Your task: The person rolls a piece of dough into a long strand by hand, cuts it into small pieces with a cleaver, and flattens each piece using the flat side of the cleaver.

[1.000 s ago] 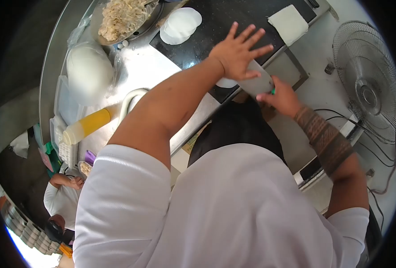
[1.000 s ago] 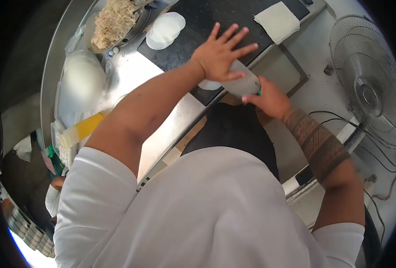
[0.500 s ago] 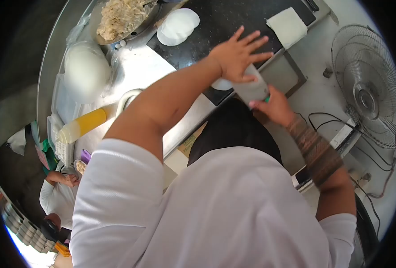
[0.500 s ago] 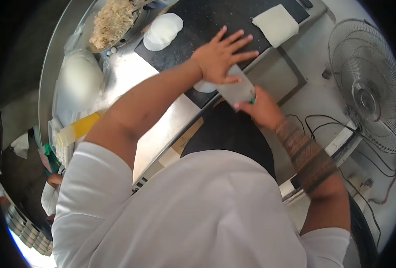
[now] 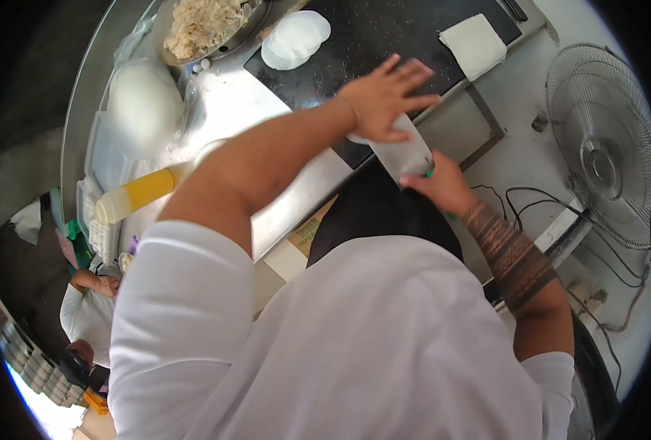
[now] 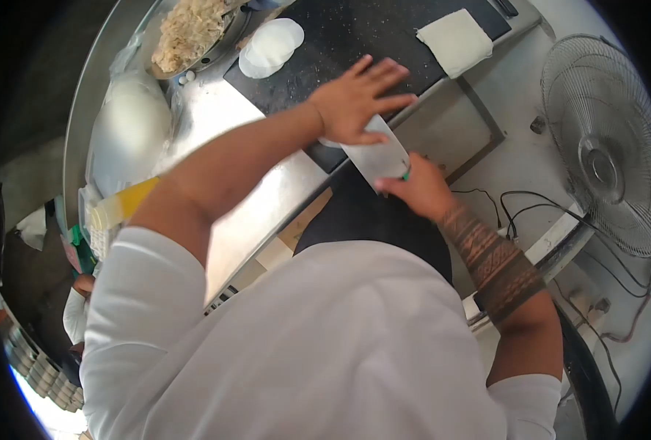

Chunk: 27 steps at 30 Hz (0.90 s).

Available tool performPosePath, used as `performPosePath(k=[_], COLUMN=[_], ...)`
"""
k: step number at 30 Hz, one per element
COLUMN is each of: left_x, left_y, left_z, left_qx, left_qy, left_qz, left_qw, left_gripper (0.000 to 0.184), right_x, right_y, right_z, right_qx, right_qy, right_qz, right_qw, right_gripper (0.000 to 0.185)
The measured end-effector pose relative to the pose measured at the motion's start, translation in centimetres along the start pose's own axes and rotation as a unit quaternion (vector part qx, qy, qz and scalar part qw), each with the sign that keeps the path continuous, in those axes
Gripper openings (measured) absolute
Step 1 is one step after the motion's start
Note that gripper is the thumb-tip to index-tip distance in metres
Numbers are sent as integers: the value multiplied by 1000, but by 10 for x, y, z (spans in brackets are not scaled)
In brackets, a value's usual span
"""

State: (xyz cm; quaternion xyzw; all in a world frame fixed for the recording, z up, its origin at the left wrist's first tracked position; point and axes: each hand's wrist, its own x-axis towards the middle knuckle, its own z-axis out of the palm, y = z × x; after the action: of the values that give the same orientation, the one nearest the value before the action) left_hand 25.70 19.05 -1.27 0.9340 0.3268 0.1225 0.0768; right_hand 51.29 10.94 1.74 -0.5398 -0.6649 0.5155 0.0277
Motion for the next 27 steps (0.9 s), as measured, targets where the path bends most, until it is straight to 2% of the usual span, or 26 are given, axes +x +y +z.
performPosePath(k=[3,6,8,9,12,14,16,18,19,22,26,27], left_x=[32,62,65,62,47,21,-15,-22,-13,31,52,50], left_y=[4,-28,-50,-57,-64,-59,-31,-1,1,-14,-53,-64], left_z=[3,2,-1,-21,-45,-32,-24,-13,-6,-2,-1,2], left_qx=[35,100,139,51,48,56,10,-6,-15,25,135,133], left_qy=[-13,12,41,65,92,69,34,-44,-21,0,92,106], left_qz=[-9,-34,-65,-46,-1,-20,-38,-60,-28,-39,-89,-111], left_qw=[999,994,987,996,995,996,999,997,999,999,983,979], left_gripper=[83,83,83,85,86,82,82,81,83,82,72,77], right_x=[-6,30,53,57,49,42,29,7,6,21,67,75], right_y=[-2,11,-22,-36,-52,-27,-5,1,4,11,-10,-22], right_z=[-21,-50,-77,-82,-66,-28,10,19,17,-24,-74,-84], right_qx=[-40,-27,-87,-117,-60,42,42,51,54,-4,-64,-117], right_qy=[22,39,30,26,36,28,0,-25,-36,2,22,18], right_qz=[9,-39,-27,-20,-18,-55,-77,-18,10,-9,-91,-79], right_qw=[999,998,995,993,997,997,996,998,998,1000,994,990], right_gripper=[72,68,65,64,64,63,65,65,65,64,63,62])
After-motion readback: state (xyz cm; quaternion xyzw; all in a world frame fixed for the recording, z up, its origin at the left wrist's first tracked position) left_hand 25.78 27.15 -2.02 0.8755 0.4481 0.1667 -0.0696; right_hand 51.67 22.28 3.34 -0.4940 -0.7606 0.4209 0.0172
